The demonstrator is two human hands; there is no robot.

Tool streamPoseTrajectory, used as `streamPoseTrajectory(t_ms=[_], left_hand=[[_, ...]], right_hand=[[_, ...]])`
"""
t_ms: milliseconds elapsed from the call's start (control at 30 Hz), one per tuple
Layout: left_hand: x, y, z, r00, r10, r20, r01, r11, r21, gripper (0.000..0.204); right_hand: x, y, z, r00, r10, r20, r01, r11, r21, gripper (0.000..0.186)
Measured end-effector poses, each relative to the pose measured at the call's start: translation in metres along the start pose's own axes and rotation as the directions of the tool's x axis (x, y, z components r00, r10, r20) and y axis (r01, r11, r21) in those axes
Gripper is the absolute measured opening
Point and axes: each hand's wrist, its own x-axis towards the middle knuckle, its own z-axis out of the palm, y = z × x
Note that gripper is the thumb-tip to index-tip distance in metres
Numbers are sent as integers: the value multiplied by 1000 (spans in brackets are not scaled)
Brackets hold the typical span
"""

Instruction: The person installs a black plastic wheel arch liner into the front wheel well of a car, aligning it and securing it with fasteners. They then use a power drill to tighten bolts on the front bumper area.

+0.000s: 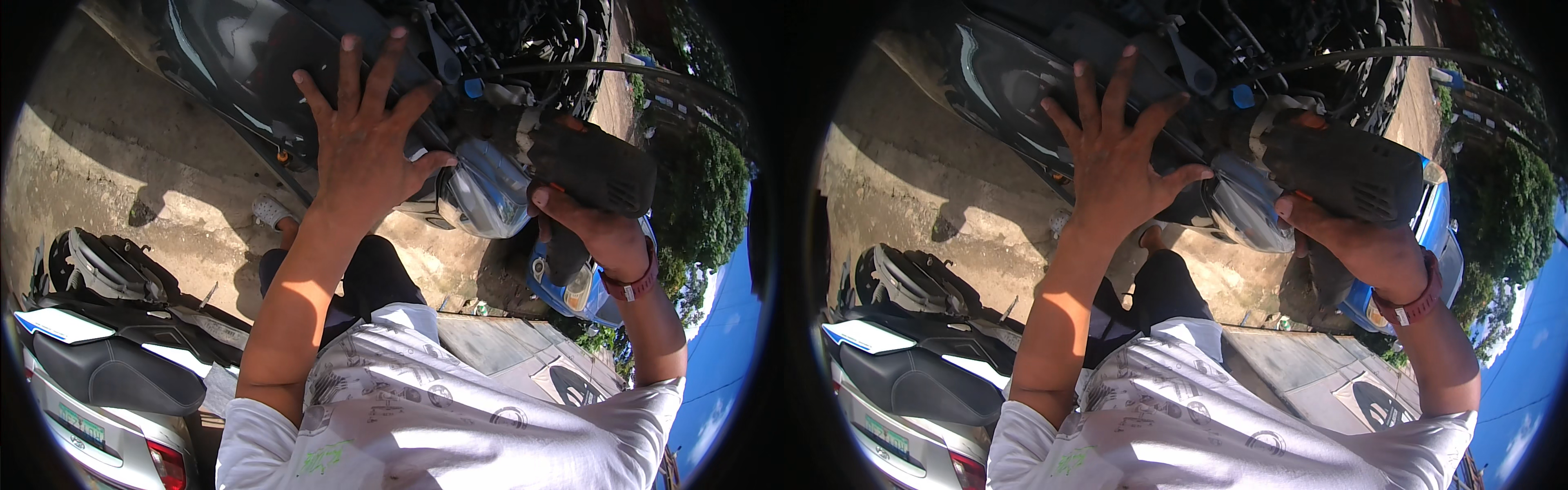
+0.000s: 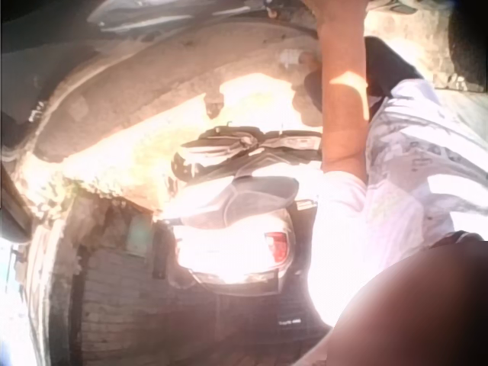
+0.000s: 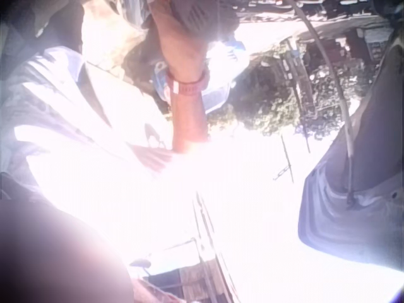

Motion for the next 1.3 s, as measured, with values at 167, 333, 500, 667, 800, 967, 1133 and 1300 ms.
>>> streamPoseTrajectory(t_ms=[167, 333, 500, 667, 800, 967, 1133, 1300], left_hand=[[0, -1, 0, 1000, 10, -4, -10, 1000, 8, 71], [-2, -1, 1, 1000, 22, -9, -22, 999, 38, 72], [4, 4, 1, 987, 60, -149, -57, 998, 20, 60], [21, 10, -10, 986, 155, -61, -149, 984, 94, 38], [30, 20, -24, 991, 113, 69, -124, 977, 171, 42], [35, 27, -27, 993, 62, 103, -67, 997, 44, 20], [35, 25, -23, 994, 83, 65, -86, 996, 35, 17], [34, 25, -22, 994, 95, 55, -99, 992, 76, 16]], right_hand=[[-1, -3, 0, 999, -33, 28, 33, 999, -22, 61], [0, -5, -2, 996, -71, 52, 75, 995, -65, 76], [-3, -3, -3, 993, -115, 6, 115, 993, -42, 30], [-5, 3, -4, 987, -157, -13, 157, 987, -20, 36], [-4, 7, -7, 986, -165, -8, 165, 984, 74, 41], [-4, 12, -8, 982, -188, -5, 188, 982, -4, 44], [-3, 14, -12, 978, -207, 25, 207, 978, 9, 43], [-2, 15, -8, 952, -305, -1, 304, 950, 68, 38]])
